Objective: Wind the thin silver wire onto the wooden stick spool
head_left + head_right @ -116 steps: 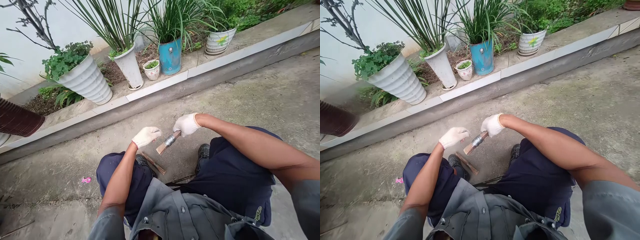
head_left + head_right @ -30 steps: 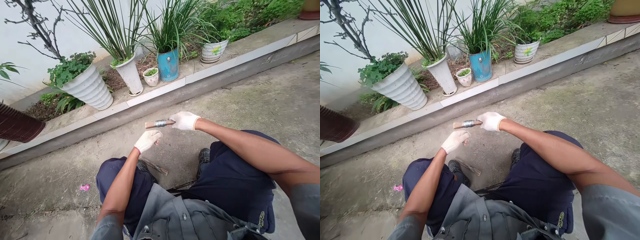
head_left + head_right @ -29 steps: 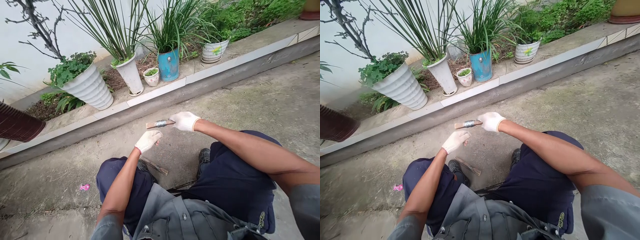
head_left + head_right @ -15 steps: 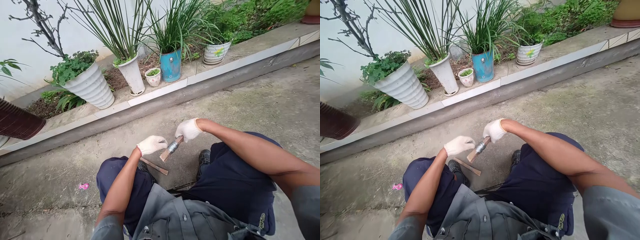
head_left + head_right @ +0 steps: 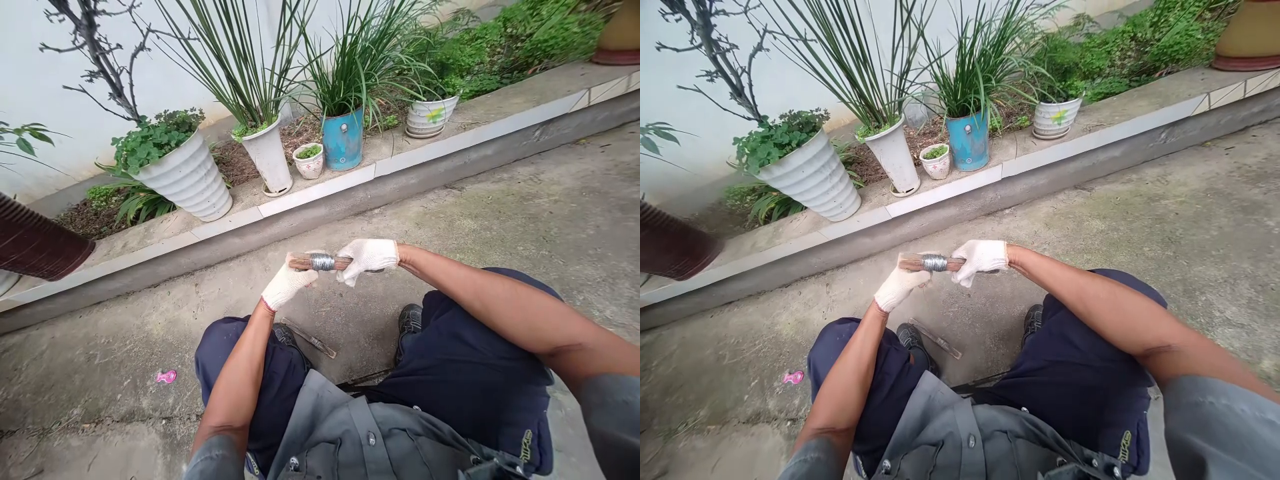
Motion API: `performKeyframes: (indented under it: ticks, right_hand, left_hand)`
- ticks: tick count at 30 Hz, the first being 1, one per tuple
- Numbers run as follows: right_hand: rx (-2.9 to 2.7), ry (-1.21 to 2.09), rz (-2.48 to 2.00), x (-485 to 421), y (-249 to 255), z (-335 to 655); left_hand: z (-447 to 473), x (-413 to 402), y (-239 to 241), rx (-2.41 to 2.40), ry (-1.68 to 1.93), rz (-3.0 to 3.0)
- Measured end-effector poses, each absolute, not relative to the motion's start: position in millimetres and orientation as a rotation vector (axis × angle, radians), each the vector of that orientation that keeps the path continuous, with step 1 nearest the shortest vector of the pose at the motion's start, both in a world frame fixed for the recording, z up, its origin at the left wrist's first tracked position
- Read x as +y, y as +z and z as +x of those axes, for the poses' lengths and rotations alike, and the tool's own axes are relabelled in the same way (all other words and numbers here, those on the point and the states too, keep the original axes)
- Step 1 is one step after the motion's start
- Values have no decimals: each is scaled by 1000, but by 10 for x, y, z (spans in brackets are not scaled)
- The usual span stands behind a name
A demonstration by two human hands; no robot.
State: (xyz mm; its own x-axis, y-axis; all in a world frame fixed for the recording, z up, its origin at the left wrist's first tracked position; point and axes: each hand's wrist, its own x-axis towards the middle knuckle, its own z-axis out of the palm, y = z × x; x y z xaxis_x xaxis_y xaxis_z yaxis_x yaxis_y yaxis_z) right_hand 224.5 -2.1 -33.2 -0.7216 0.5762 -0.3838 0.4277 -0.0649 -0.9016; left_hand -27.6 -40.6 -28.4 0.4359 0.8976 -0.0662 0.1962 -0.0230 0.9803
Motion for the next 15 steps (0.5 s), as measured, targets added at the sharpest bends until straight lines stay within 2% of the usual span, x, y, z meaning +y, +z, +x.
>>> performKeyframes:
  ticks: [3, 8, 15]
  right_hand:
    - [-2140, 1791, -1151, -66, -319, 2179]
    - [-2641, 1175, -1333, -51, -252, 2193]
    - [-2315, 595, -1575, -101, 80, 2337]
  left_hand:
    - [-234, -454, -224, 1086, 815, 1540]
    - [-239, -454, -278, 1225, 796, 1591]
    - [-291, -384, -308, 1336, 784, 1529]
